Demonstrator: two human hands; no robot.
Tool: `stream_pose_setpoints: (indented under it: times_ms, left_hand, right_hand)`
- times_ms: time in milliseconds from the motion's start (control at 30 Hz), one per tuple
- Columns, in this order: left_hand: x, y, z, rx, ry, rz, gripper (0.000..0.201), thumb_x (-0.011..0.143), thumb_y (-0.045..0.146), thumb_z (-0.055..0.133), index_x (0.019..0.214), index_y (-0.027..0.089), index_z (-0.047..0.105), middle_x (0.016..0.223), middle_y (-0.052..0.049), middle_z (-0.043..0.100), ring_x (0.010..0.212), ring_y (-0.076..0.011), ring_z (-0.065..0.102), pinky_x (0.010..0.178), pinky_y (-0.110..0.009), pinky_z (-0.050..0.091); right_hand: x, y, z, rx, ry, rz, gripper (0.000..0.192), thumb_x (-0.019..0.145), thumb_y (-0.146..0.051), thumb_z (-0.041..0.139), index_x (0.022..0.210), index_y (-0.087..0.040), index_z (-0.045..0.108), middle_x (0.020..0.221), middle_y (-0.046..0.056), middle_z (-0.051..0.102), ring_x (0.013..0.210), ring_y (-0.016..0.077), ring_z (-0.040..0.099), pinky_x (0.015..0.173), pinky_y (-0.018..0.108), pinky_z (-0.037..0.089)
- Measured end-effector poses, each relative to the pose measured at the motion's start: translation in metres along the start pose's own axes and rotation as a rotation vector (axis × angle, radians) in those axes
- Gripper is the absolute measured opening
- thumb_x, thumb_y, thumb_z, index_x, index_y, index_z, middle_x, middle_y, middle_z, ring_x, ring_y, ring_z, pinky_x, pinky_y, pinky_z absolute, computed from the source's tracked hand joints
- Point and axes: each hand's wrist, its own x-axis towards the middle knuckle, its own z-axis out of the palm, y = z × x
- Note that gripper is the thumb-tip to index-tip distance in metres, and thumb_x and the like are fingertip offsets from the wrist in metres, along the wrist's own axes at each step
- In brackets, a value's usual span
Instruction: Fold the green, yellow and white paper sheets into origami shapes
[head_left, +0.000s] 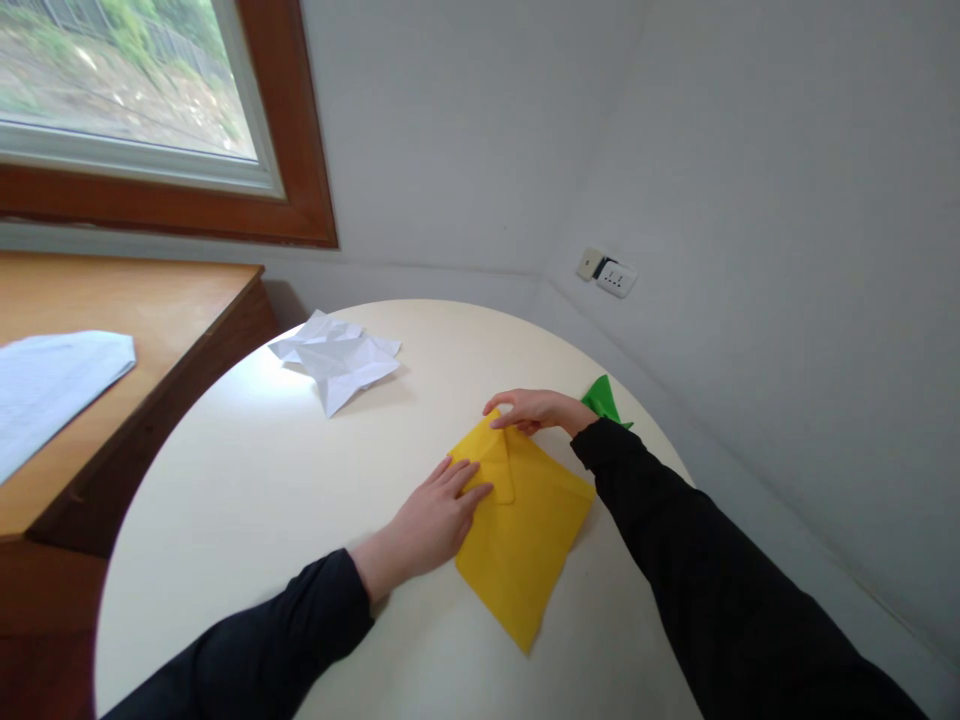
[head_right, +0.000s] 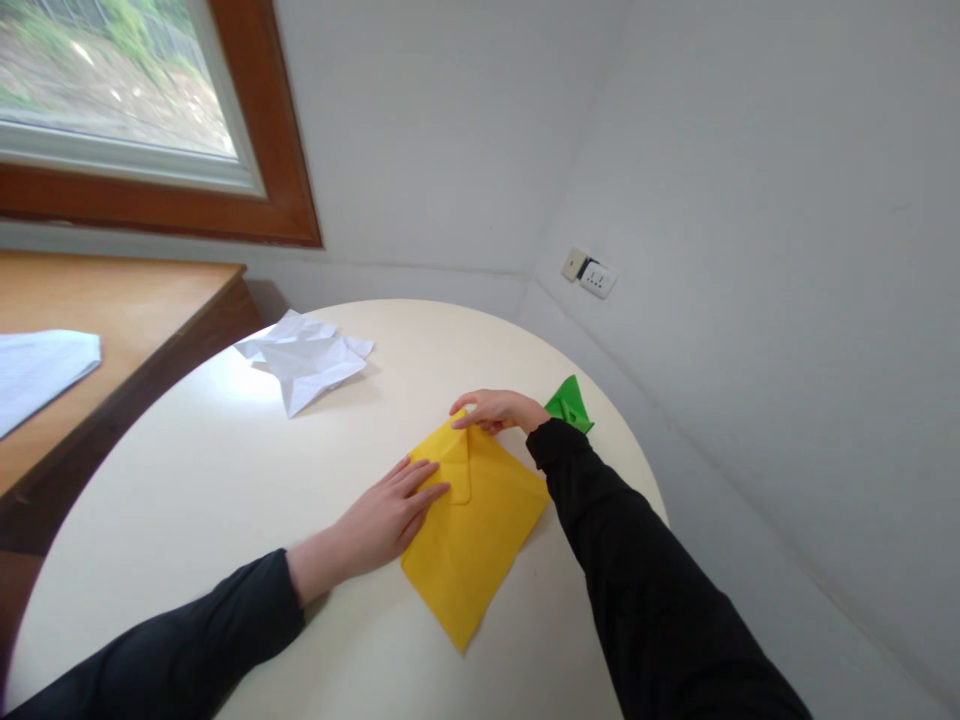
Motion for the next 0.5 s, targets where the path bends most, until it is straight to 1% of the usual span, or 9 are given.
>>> stream_pose_setpoints:
  times_ms: [67,133,233,367,500]
  left_hand:
    - [0.0,0.0,0.0,-0.01,-0.008,0.012,0.038,0.087,0.014,0.041,0.123,0.017,0.052,0.13,-0.014,0.052,0.125,-0.0242,0.044,0.106,-0.046,0.032]
    - [0.0,-0.001,0.001,-0.012,-0.016,0.025,0.039,0.088,0.015,0.04,0.125,0.017,0.05,0.132,-0.013,0.051,0.126,-0.0238,0.042,0.107,-0.046,0.031]
    - [0.0,0.0,0.0,-0.002,-0.019,0.031,0.04,0.089,0.016,0.039,0.128,0.018,0.047,0.134,-0.012,0.049,0.127,-0.0239,0.041,0.107,-0.047,0.029]
    - [0.0,0.001,-0.003,0.007,-0.031,0.029,0.04,0.089,0.018,0.038,0.128,0.019,0.047,0.135,-0.011,0.048,0.126,-0.0249,0.041,0.107,-0.048,0.029]
    - [0.001,0.001,-0.005,0.004,-0.049,0.008,0.04,0.089,0.019,0.038,0.128,0.02,0.046,0.134,-0.011,0.048,0.125,-0.0256,0.042,0.106,-0.049,0.028]
  right_hand:
    - [0.005,-0.004,-0.005,-0.099,-0.004,0.076,0.054,0.062,-0.046,0.072,0.103,-0.017,0.053,0.049,-0.012,0.031,0.038,0.003,0.025,0.04,0.018,0.02]
    - [0.011,-0.01,-0.01,-0.209,0.002,0.148,0.048,0.056,-0.042,0.077,0.09,-0.015,0.057,0.046,-0.012,0.03,0.037,0.0032,0.025,0.039,0.019,0.019]
    - [0.017,-0.022,-0.016,-0.351,0.023,0.202,0.039,0.051,-0.038,0.08,0.073,-0.015,0.058,0.043,-0.012,0.028,0.038,0.0034,0.024,0.04,0.02,0.018]
    - [0.014,-0.04,-0.018,-0.475,0.044,0.188,0.029,0.054,-0.034,0.077,0.066,-0.015,0.059,0.042,-0.01,0.031,0.041,0.0055,0.027,0.043,0.022,0.02]
    - [-0.001,-0.054,-0.013,-0.554,0.09,0.076,0.021,0.057,-0.031,0.073,0.063,-0.015,0.06,0.046,-0.007,0.038,0.047,0.0069,0.032,0.047,0.023,0.023]
